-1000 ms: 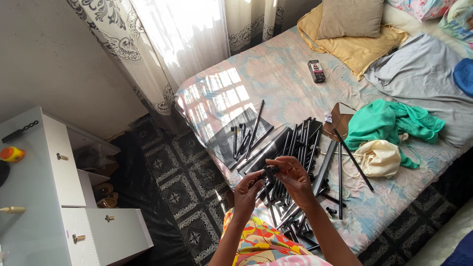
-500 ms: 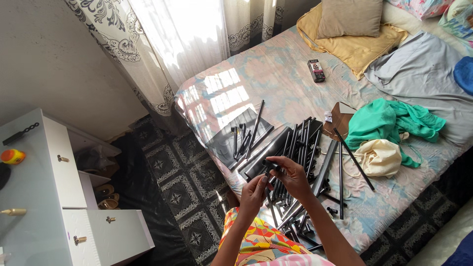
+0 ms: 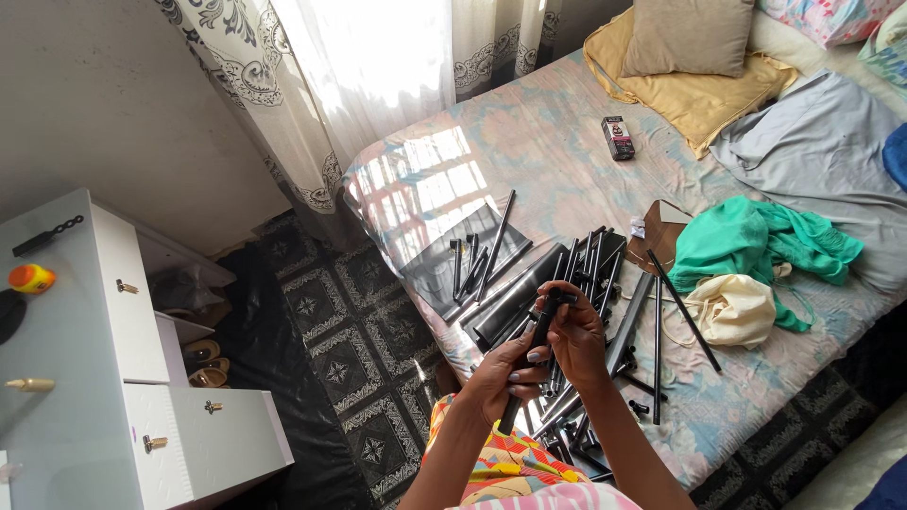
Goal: The person assembles a metal frame by hand, connecting black metal rods and joints on a bed. They repeatedly pick up rods, align them, and insert connectors to form a rectangular frame structure.
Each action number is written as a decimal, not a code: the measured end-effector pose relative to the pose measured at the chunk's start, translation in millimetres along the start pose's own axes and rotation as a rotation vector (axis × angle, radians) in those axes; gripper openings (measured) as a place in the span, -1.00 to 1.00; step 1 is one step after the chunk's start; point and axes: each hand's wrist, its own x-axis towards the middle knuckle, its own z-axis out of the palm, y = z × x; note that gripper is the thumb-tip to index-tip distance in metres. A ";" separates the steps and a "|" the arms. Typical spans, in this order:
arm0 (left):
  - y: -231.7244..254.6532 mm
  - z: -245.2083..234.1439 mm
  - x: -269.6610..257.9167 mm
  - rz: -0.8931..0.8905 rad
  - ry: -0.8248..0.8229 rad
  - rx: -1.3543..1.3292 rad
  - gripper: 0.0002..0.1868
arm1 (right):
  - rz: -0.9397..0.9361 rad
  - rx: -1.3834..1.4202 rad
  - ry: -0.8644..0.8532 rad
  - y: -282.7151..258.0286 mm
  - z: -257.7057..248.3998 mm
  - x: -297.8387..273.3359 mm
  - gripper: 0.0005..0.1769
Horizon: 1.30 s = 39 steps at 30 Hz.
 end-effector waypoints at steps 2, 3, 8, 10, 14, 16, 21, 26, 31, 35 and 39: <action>-2.1 -0.5 3.3 0.053 0.039 0.113 -0.75 | -0.028 -0.012 0.032 3.8 -1.3 3.0 -0.67; -5.1 -0.8 5.0 0.174 0.231 0.570 -0.73 | -0.041 -0.020 0.049 3.2 -2.1 3.8 -0.69; -17.4 -7.8 -15.3 0.511 0.689 1.470 -0.74 | 0.077 -0.772 0.258 -63.4 -21.6 39.0 -0.64; -5.9 -10.3 -19.4 0.612 0.674 1.403 -0.73 | 0.159 -1.014 0.026 -75.2 -16.8 40.8 -0.65; -0.8 -8.1 -14.0 0.661 0.662 1.290 -0.66 | 0.091 -1.028 -0.323 -78.5 6.0 31.2 -0.63; 0.1 -2.7 -12.2 0.664 0.638 1.303 -0.65 | 0.068 -1.037 -0.361 -78.2 18.8 33.4 -0.61; -5.0 3.5 -10.1 0.727 0.607 1.256 -0.65 | 0.073 -1.186 -0.356 -84.2 29.7 34.0 -0.49; -7.5 -1.6 -4.9 0.782 0.590 1.288 -0.63 | -0.082 -1.181 -0.363 -83.4 29.7 30.5 -0.48; -9.6 -7.9 -4.5 0.876 0.535 1.290 -0.64 | -0.014 -1.166 -0.307 -81.3 33.5 29.0 -0.43; -16.7 -12.8 1.2 0.777 0.615 1.108 -0.66 | 0.032 -1.124 -0.274 -77.7 32.8 30.0 -0.42; -20.0 -19.5 3.0 0.741 0.573 1.064 -0.64 | 0.081 -1.077 -0.269 -74.5 29.0 32.4 -0.42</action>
